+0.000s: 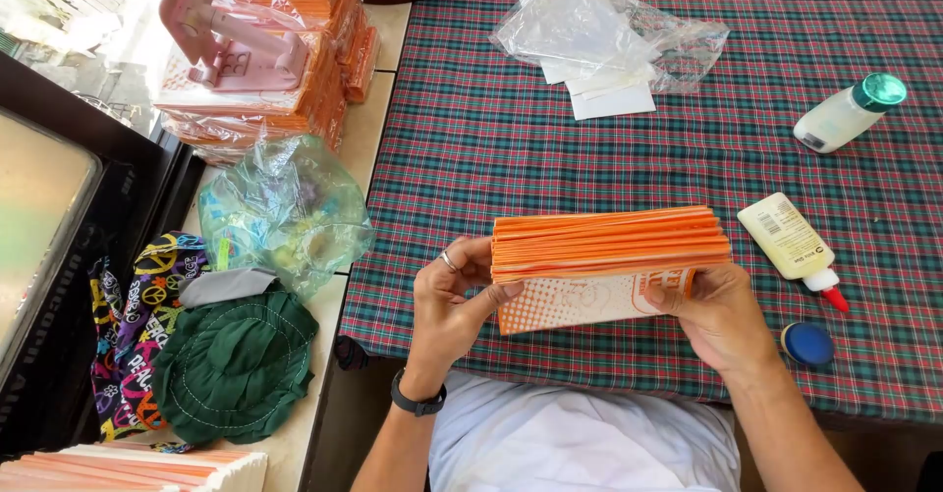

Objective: Inspecting and sorting stacks of orange paper bags on a table.

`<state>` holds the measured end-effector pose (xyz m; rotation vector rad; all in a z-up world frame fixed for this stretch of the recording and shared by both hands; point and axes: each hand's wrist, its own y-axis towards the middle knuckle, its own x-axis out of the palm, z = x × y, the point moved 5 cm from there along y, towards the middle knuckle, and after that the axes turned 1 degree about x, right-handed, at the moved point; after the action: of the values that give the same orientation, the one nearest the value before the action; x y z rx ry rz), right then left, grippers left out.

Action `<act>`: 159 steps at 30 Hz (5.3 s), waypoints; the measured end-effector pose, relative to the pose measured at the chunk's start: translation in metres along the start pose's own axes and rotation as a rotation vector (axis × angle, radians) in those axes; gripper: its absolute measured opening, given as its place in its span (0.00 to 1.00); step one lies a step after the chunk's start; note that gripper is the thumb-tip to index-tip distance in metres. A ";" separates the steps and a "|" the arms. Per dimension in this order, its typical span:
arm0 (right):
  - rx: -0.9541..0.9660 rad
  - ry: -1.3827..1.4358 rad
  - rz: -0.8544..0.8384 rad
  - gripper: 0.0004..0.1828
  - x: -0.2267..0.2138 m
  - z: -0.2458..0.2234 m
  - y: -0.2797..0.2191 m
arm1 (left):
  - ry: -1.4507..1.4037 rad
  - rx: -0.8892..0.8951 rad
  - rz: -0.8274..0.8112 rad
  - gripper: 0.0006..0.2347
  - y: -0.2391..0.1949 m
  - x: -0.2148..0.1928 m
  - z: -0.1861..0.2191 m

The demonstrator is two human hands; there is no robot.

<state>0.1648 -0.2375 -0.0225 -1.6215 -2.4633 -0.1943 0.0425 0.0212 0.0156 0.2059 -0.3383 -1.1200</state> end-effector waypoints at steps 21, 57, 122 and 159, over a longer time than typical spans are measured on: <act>-0.427 -0.925 -0.291 0.27 0.033 -0.016 0.070 | 0.777 0.436 -0.298 0.14 0.031 -0.040 -0.011; -0.854 -0.942 -0.406 0.22 0.042 0.014 0.056 | 0.681 0.347 -0.374 0.12 0.016 -0.036 0.003; -0.129 -0.407 0.277 0.20 -0.054 -0.036 -0.058 | -0.163 -0.260 -0.042 0.10 -0.041 0.049 -0.040; -0.450 -0.445 0.268 0.18 -0.118 -0.006 -0.060 | 0.487 -0.102 0.244 0.01 -0.033 -0.049 -0.021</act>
<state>0.1554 -0.3682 -0.0442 -2.3903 -2.5995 -0.4116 0.0032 0.0511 -0.0222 0.3294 0.1257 -0.8111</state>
